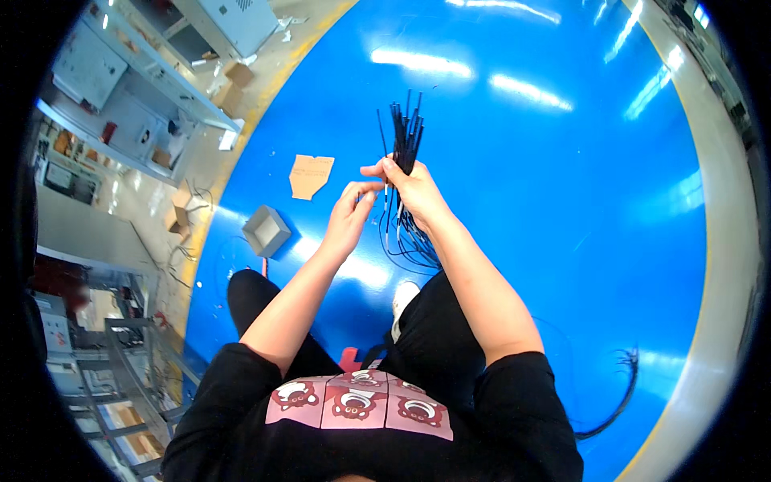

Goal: The person sits on a low stool and repeatedly picks black wires from a pile on the floor, slides white sleeves onto them, and gathers the prepared wires into a bundle. Another person in gloves is present nearby but does not assist with the main task.

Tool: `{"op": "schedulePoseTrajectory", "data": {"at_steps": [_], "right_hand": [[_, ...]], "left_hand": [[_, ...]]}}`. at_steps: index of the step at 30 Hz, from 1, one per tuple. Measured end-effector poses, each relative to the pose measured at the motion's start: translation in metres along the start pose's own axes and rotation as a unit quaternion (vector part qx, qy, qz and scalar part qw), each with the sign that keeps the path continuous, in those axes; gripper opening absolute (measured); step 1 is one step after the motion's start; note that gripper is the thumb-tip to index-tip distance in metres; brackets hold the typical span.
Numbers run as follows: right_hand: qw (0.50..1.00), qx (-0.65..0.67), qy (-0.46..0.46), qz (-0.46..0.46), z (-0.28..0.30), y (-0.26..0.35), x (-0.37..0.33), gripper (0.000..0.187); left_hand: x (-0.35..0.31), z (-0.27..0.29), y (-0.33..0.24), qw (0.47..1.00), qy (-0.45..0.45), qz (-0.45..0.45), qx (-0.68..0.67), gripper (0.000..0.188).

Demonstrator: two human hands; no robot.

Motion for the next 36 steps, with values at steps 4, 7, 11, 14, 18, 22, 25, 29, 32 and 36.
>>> {"op": "schedulePoseTrajectory", "data": {"at_steps": [4, 7, 11, 14, 18, 22, 25, 29, 32, 36], "right_hand": [[0.998, 0.035, 0.034, 0.032, 0.004, 0.01, -0.012, 0.03], [0.997, 0.065, 0.027, 0.015, 0.009, 0.009, -0.014, 0.03], [0.999, 0.031, 0.022, 0.009, 0.015, 0.018, -0.015, 0.03], [0.999, 0.028, 0.025, 0.023, 0.019, 0.017, -0.012, 0.03], [0.996, -0.023, 0.079, -0.036, 0.002, 0.0, -0.01, 0.025], [0.979, -0.131, 0.127, -0.093, -0.031, -0.014, -0.01, 0.014], [0.977, -0.14, 0.116, -0.108, -0.036, -0.015, -0.007, 0.013], [0.981, -0.167, 0.088, -0.041, -0.048, -0.002, -0.004, 0.019], [0.948, -0.229, 0.192, -0.11, -0.04, -0.017, -0.005, 0.019], [0.934, -0.264, 0.155, -0.185, -0.023, -0.03, 0.001, 0.03]], "left_hand": [[0.011, -0.024, -0.027, 0.994, -0.07, -0.036, -0.077, 0.015], [-0.01, -0.028, -0.024, 0.991, -0.047, -0.064, 0.105, 0.01], [-0.016, -0.004, -0.016, 0.992, -0.119, -0.028, 0.031, 0.013], [-0.001, 0.008, -0.027, 0.995, -0.074, -0.008, 0.068, 0.024], [0.03, 0.037, -0.036, 0.995, -0.082, -0.034, 0.044, 0.043], [0.045, 0.022, -0.049, 0.994, 0.082, 0.048, 0.05, 0.057], [0.041, 0.021, -0.052, 0.994, 0.095, 0.059, -0.011, 0.043], [0.045, 0.033, -0.05, 0.999, -0.022, -0.016, 0.04, 0.034], [0.043, 0.043, -0.04, 0.99, -0.046, 0.061, -0.117, 0.034], [0.042, 0.024, 0.034, 0.901, -0.112, 0.176, -0.38, 0.038]]}}
Point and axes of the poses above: each hand's wrist, its own x-axis towards the middle knuckle, its own z-axis out of the back of the hand, y = z × x, the point moved 8 cm from there along x, towards the middle knuckle, and after that the axes turned 11 degrees about x, right-handed, at the moved point
